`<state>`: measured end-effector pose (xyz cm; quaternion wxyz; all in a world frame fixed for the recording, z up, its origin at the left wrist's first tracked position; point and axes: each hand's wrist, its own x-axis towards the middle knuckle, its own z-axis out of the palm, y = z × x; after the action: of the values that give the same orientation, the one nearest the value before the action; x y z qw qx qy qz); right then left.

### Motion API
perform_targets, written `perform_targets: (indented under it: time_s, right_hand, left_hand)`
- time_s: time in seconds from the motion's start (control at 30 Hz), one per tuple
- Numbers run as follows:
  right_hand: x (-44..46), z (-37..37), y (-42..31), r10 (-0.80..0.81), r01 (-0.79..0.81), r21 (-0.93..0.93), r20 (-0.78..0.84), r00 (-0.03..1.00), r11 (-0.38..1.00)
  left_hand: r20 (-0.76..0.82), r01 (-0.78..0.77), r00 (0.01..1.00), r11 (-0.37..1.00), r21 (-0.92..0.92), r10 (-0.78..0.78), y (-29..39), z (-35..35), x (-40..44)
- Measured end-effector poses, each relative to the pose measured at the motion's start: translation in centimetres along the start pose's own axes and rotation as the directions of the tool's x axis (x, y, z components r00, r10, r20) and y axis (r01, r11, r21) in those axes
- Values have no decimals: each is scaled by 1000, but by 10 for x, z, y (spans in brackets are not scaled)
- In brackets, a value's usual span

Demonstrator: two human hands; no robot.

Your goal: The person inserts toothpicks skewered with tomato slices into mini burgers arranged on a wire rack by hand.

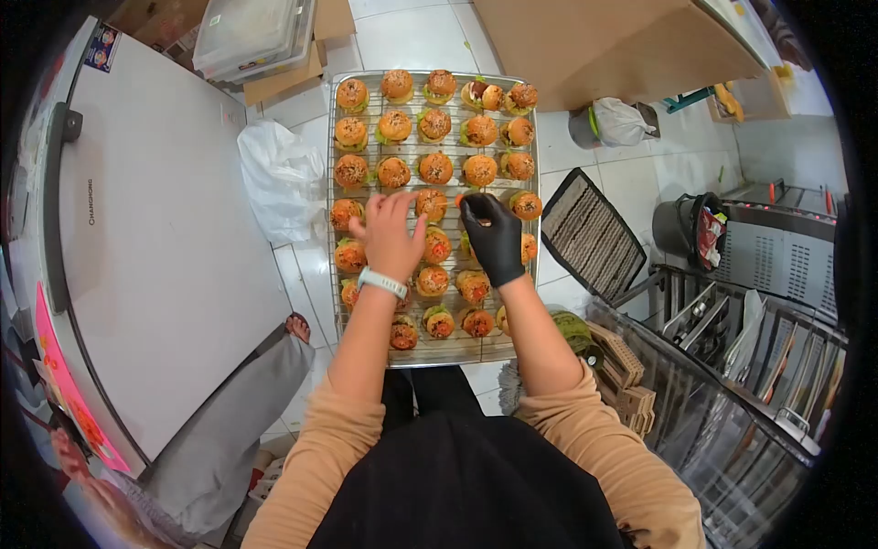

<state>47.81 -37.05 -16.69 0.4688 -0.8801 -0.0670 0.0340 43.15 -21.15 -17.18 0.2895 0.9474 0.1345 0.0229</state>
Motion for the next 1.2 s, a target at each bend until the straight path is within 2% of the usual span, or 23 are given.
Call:
perform_targets:
  time_s: [0.03, 0.1, 0.13, 0.33, 0.63, 0.83, 0.93, 1.03, 1.13, 1.2]
  right_hand:
    - [6, 3, 1, -6, 7, -37, 29, 1000, 999]
    - [15, 10, 0, -18, 27, -111, 86, 996, 993]
    - [18, 12, 1, -73, 90, -161, 109, 991, 983]
    - [27, 16, -1, -156, 198, -277, 164, 974, 940]
    - [36, 17, -9, -180, 290, -367, 305, 935, 884]
    - [34, 36, 19, -243, 394, -398, 378, 893, 829]
    - [33, 38, 22, -128, 366, -473, 462, 877, 801]
    - [34, 33, 18, -78, 349, -462, 509, 857, 815]
    - [27, 22, 10, -205, 311, -324, 322, 924, 894]
    - [24, 8, -6, -184, 270, -331, 267, 946, 904]
  left_hand:
    - [58, -64, 997, 992, 111, 57, 0, 1, 8]
    - [98, -109, 991, 980, 165, 94, -10, 15, 16]
    - [117, -134, 987, 972, 191, 113, -12, 17, 19]
    - [182, -110, 980, 982, 156, 81, -15, 22, 20]
    - [112, -101, 990, 988, 115, 88, -20, 29, 19]
    - [137, -114, 986, 988, 107, 99, -18, 28, 20]
    - [146, -113, 985, 986, 119, 95, -16, 27, 20]
    - [184, -106, 979, 987, 118, 83, -15, 24, 20]
    - [138, -130, 984, 980, 149, 110, -17, 20, 14]
    - [126, -71, 990, 995, 65, 63, -13, -2, 6]
